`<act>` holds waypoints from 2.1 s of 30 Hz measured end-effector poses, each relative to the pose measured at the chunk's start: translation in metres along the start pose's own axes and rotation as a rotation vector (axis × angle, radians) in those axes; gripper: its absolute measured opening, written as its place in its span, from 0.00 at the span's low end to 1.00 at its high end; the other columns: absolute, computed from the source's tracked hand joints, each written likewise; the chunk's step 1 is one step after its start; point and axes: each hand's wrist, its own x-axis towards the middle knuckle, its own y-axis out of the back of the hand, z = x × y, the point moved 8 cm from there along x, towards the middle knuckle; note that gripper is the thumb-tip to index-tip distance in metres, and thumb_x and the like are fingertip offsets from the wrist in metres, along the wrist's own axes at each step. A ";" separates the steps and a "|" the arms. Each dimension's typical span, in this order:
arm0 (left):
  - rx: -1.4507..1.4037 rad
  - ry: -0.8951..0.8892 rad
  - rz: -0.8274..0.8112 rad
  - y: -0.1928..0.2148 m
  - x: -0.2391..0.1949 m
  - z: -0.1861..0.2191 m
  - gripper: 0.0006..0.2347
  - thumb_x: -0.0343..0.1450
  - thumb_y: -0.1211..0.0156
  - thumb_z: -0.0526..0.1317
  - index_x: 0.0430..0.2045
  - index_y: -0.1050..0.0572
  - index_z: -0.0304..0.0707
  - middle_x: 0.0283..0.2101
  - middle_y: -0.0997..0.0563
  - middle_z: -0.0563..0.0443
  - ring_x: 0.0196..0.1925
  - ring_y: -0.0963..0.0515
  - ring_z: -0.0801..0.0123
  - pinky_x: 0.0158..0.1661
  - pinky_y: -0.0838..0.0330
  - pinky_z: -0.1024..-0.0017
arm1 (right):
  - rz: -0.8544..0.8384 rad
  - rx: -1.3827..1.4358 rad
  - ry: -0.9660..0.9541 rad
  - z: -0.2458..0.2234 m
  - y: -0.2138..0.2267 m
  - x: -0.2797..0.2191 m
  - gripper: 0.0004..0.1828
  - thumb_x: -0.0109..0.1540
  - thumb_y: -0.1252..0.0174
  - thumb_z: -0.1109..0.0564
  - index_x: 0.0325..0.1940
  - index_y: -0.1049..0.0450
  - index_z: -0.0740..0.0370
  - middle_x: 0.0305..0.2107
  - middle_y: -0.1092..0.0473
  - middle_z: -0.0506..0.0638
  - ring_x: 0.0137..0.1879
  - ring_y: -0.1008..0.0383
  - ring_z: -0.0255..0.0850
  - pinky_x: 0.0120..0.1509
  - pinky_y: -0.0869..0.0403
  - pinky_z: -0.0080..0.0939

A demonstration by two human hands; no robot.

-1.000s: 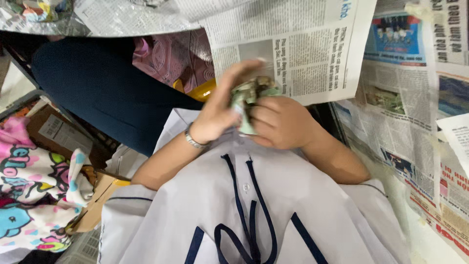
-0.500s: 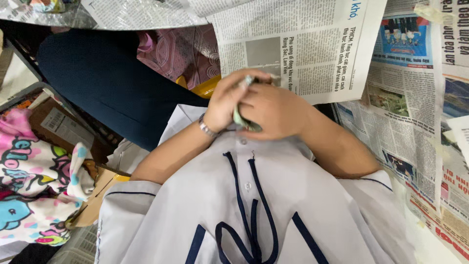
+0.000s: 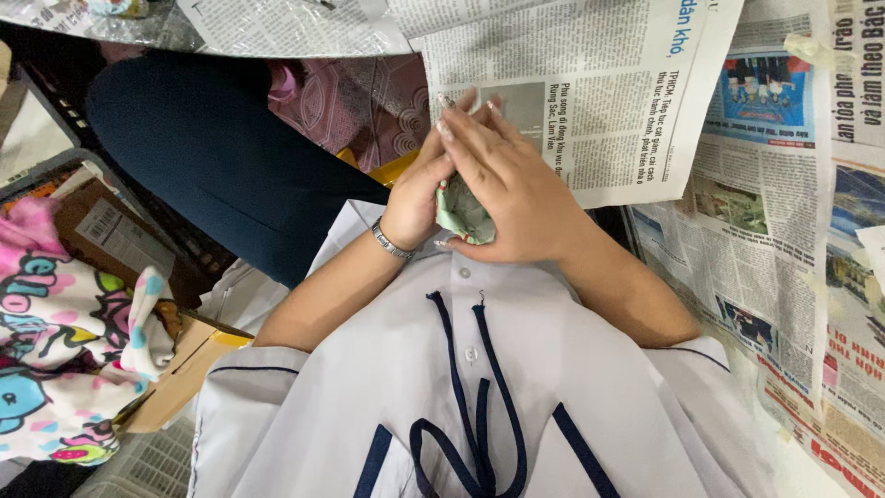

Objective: The person wraps small cylindrical objects with newspaper, using a small bowl as a mold and green scissors to cut the paper. They roll the newspaper around the bowl, tuck the ends, and place the finished wrapped items on a nearby table.

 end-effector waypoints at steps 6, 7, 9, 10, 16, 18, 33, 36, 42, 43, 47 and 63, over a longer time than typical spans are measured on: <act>-0.202 -0.131 -0.020 -0.010 -0.008 0.016 0.36 0.80 0.65 0.62 0.79 0.60 0.39 0.81 0.49 0.35 0.84 0.47 0.49 0.81 0.51 0.56 | -0.071 -0.091 0.053 -0.010 -0.013 0.003 0.57 0.62 0.32 0.35 0.75 0.50 0.81 0.72 0.51 0.74 0.80 0.54 0.66 0.82 0.54 0.69; -0.155 -0.121 -0.004 -0.009 -0.008 0.015 0.37 0.79 0.66 0.63 0.79 0.59 0.38 0.81 0.50 0.35 0.84 0.48 0.49 0.81 0.51 0.55 | -0.088 -0.106 0.058 -0.011 -0.015 0.003 0.56 0.62 0.33 0.36 0.74 0.50 0.81 0.72 0.50 0.75 0.80 0.54 0.67 0.82 0.54 0.69; -0.058 -0.101 0.029 -0.005 -0.007 0.012 0.40 0.78 0.67 0.67 0.79 0.59 0.36 0.82 0.51 0.35 0.84 0.50 0.47 0.81 0.52 0.53 | -0.119 -0.133 0.070 -0.012 -0.020 0.004 0.53 0.63 0.35 0.38 0.74 0.49 0.80 0.72 0.49 0.77 0.80 0.55 0.68 0.82 0.53 0.70; -0.039 -0.107 0.015 -0.006 -0.006 0.013 0.40 0.78 0.67 0.68 0.79 0.59 0.36 0.82 0.52 0.35 0.85 0.51 0.48 0.82 0.53 0.53 | -0.108 -0.159 0.071 -0.012 -0.020 0.004 0.53 0.62 0.34 0.38 0.74 0.48 0.79 0.71 0.48 0.76 0.79 0.54 0.67 0.80 0.53 0.71; 0.043 -0.208 -0.059 -0.006 -0.001 0.032 0.41 0.78 0.68 0.69 0.79 0.63 0.39 0.81 0.58 0.40 0.83 0.56 0.54 0.80 0.60 0.58 | 0.128 -0.036 0.045 -0.003 -0.009 -0.002 0.47 0.63 0.32 0.44 0.75 0.44 0.73 0.72 0.44 0.70 0.79 0.46 0.61 0.79 0.44 0.62; 0.079 -0.267 -0.080 -0.008 -0.002 0.042 0.40 0.78 0.65 0.68 0.78 0.64 0.41 0.82 0.60 0.43 0.83 0.58 0.57 0.79 0.62 0.61 | 0.288 0.027 0.033 0.000 0.000 -0.006 0.44 0.64 0.31 0.46 0.73 0.42 0.72 0.71 0.42 0.67 0.77 0.41 0.60 0.78 0.40 0.60; 0.211 -0.175 0.097 -0.010 -0.003 0.023 0.27 0.78 0.44 0.38 0.73 0.43 0.30 0.75 0.38 0.42 0.77 0.38 0.60 0.76 0.44 0.63 | 0.435 -0.110 0.111 -0.009 0.024 -0.007 0.46 0.58 0.21 0.54 0.71 0.41 0.72 0.68 0.37 0.66 0.74 0.34 0.64 0.72 0.34 0.65; 0.202 -0.248 0.138 -0.009 -0.008 0.026 0.23 0.80 0.48 0.38 0.71 0.38 0.29 0.71 0.33 0.43 0.73 0.33 0.63 0.76 0.41 0.64 | 0.535 -0.310 0.109 -0.016 0.026 -0.014 0.41 0.54 0.19 0.52 0.60 0.38 0.64 0.57 0.31 0.58 0.64 0.28 0.60 0.67 0.38 0.71; 0.323 -0.250 0.137 -0.014 -0.008 0.037 0.21 0.80 0.50 0.41 0.69 0.36 0.30 0.71 0.31 0.44 0.74 0.32 0.61 0.75 0.41 0.64 | 0.288 -0.278 -0.036 -0.003 0.016 -0.005 0.26 0.53 0.21 0.47 0.40 0.29 0.62 0.36 0.31 0.54 0.42 0.31 0.54 0.48 0.32 0.55; 0.418 -0.281 0.101 -0.018 -0.008 0.042 0.21 0.80 0.50 0.41 0.68 0.35 0.31 0.70 0.30 0.44 0.73 0.31 0.60 0.74 0.40 0.64 | 0.245 -0.282 -0.005 -0.007 0.014 -0.002 0.24 0.51 0.23 0.48 0.40 0.27 0.63 0.37 0.31 0.55 0.43 0.30 0.54 0.49 0.31 0.54; 0.726 -0.376 0.014 -0.028 -0.008 0.059 0.20 0.77 0.46 0.41 0.64 0.31 0.33 0.66 0.27 0.41 0.70 0.28 0.54 0.72 0.36 0.62 | 0.118 -0.192 0.052 -0.015 0.018 0.011 0.22 0.49 0.28 0.51 0.41 0.23 0.63 0.40 0.29 0.56 0.46 0.29 0.54 0.53 0.28 0.54; 0.309 -0.216 0.162 0.013 0.007 0.055 0.20 0.77 0.56 0.39 0.63 0.31 0.30 0.67 0.27 0.43 0.70 0.29 0.62 0.72 0.38 0.67 | 0.135 -0.299 0.078 -0.013 0.015 0.030 0.28 0.53 0.23 0.46 0.44 0.27 0.66 0.48 0.30 0.58 0.56 0.30 0.55 0.58 0.34 0.55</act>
